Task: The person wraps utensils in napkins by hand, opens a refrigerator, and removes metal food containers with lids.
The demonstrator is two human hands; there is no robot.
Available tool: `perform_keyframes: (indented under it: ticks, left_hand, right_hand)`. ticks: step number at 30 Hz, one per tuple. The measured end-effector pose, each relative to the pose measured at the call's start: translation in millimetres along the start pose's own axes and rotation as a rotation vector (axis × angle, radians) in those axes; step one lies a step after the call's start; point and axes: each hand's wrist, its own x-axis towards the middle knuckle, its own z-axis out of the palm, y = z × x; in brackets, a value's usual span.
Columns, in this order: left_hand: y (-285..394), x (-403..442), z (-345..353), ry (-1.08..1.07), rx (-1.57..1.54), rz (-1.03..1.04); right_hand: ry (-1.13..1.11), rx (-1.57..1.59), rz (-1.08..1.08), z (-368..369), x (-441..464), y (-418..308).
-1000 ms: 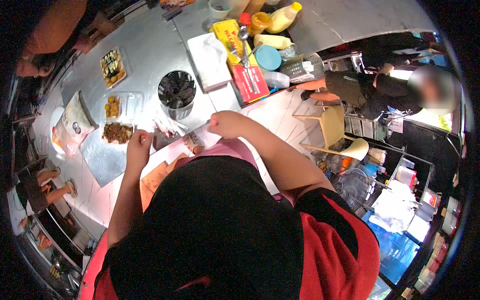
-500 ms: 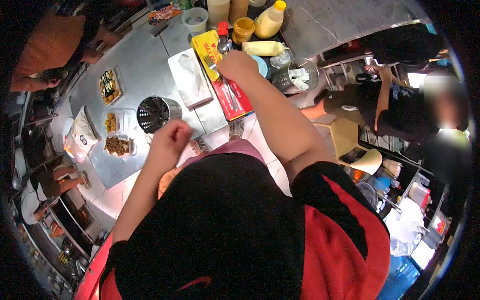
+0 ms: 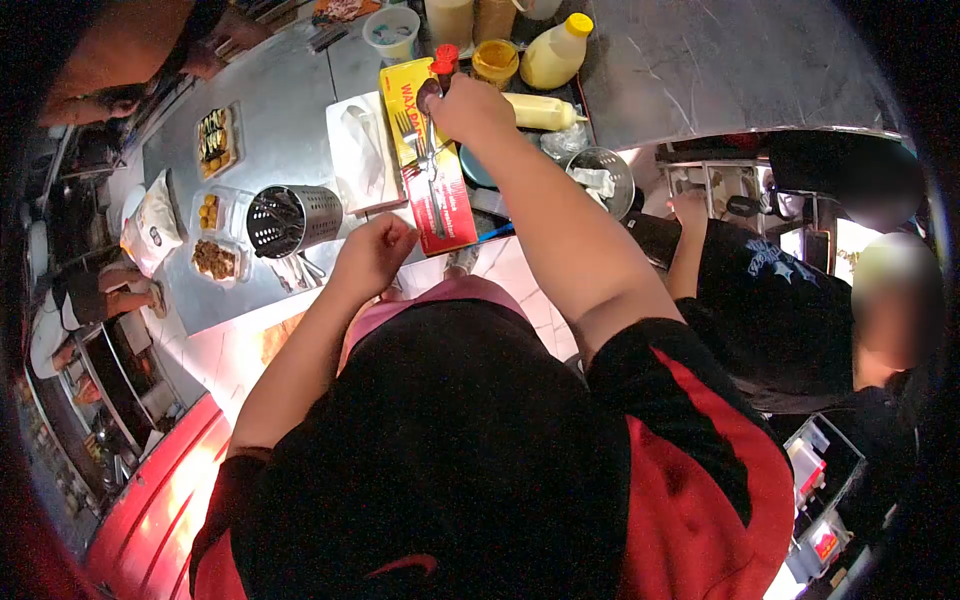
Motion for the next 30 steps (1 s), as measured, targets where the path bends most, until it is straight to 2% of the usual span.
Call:
perform_keyframes:
  ticks: [3,4,7,10,14,17,20,23,26,30]
  left_hand:
    - [0.9,23.1,16.6,0.087,0.158,0.002]
    - [2.3,30.3,18.8,0.086,0.268,0.066]
    - [11.7,46.5,26.8,0.079,0.282,-0.163]
    - [8.4,52.8,31.0,0.104,0.300,-0.137]
    - [2.2,59.5,41.3,0.109,0.310,-0.118]
    - [23.1,59.3,29.8,-0.055,0.329,-0.248]
    - [-6.8,62.9,47.6,0.141,0.398,-0.013]
    - [-2.4,55.4,42.6,0.035,0.262,-0.047]
    - [7.4,38.0,40.2,0.052,0.065,-0.101]
    - [9.2,23.6,40.8,0.128,0.026,-0.076]
  right_hand:
    - [-0.031,0.057,-0.011,3.4,9.2,-1.2]
    - [-0.021,0.065,-0.021,4.0,12.3,0.2]
    - [-0.013,0.087,-0.053,22.3,18.9,6.7]
    - [0.046,0.142,-0.078,27.4,23.3,12.0]
    - [-0.019,0.137,-0.134,21.1,28.8,12.5]
    - [-0.075,0.120,-0.161,11.0,28.5,10.9]
    - [-0.065,0.159,-0.164,8.1,24.7,11.0]
    - [0.006,0.245,-0.194,13.9,24.6,15.1]
    - [0.092,0.301,-0.258,10.3,15.7,12.1]
    - [0.199,0.398,-0.345,0.2,7.2,3.4]
